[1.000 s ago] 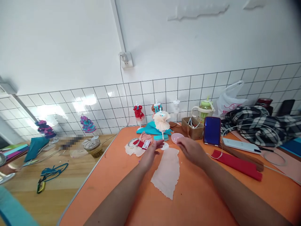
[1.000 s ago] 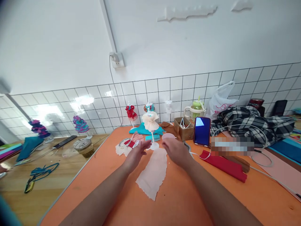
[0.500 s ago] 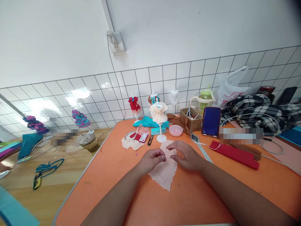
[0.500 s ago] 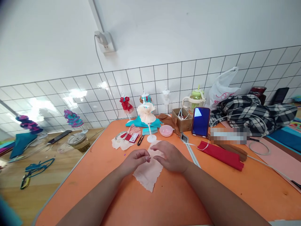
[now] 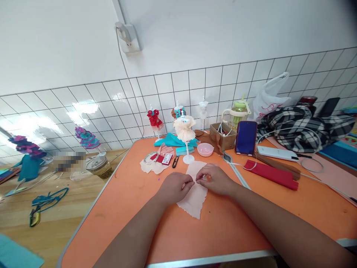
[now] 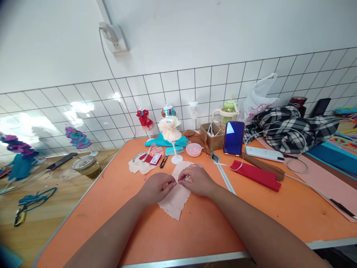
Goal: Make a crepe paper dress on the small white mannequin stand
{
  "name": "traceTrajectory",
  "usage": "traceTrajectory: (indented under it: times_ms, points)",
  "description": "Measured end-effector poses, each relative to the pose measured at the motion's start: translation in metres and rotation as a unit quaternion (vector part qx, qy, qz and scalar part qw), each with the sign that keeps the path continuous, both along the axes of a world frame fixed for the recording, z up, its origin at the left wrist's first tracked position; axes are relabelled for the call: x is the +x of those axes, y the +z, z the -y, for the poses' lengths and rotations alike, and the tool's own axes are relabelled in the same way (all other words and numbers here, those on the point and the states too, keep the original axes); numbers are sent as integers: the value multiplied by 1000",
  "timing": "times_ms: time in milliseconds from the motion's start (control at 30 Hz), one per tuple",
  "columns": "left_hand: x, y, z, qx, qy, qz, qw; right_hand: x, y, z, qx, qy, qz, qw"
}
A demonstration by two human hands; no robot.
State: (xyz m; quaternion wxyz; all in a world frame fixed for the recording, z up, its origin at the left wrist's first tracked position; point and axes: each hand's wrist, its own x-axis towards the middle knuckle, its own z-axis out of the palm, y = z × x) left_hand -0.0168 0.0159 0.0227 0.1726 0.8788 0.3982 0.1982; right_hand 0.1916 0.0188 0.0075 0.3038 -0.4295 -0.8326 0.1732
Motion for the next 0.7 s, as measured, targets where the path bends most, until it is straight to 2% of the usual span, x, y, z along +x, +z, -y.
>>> traceTrajectory:
  times_ms: [100, 200, 267, 333, 367, 433, 500, 533, 600, 700]
  points:
    - [9, -7, 3, -2, 28, 30, 999, -5, -2, 5, 69, 12, 43, 997]
    - [15, -15, 1, -75, 105, 115, 985, -13, 2, 18, 210, 4, 69, 975]
    - [13, -16, -7, -138, 175, 202, 954, -15, 10, 28, 284, -9, 45, 958]
    - [5, -13, -15, -189, 226, 298, 908, -9, 19, 31, 291, -27, 11, 956]
    - [0, -10, -18, -214, 226, 347, 885, -2, 23, 29, 263, -46, 2, 964]
    - [-7, -6, -21, -278, 191, 440, 832, 22, 27, 17, 151, -105, -11, 983]
    - [-8, -4, -19, -339, 132, 498, 787, 54, 26, -3, -38, -156, -9, 987]
    - [-7, -5, -17, -363, 105, 509, 773, 70, 23, -13, -125, -169, -5, 978]
    - [-1, -11, -13, -393, 70, 498, 770, 98, 17, -28, -242, -168, 12, 956]
    - [7, -21, -11, -400, 58, 458, 792, 121, 8, -36, -328, -189, 9, 926]
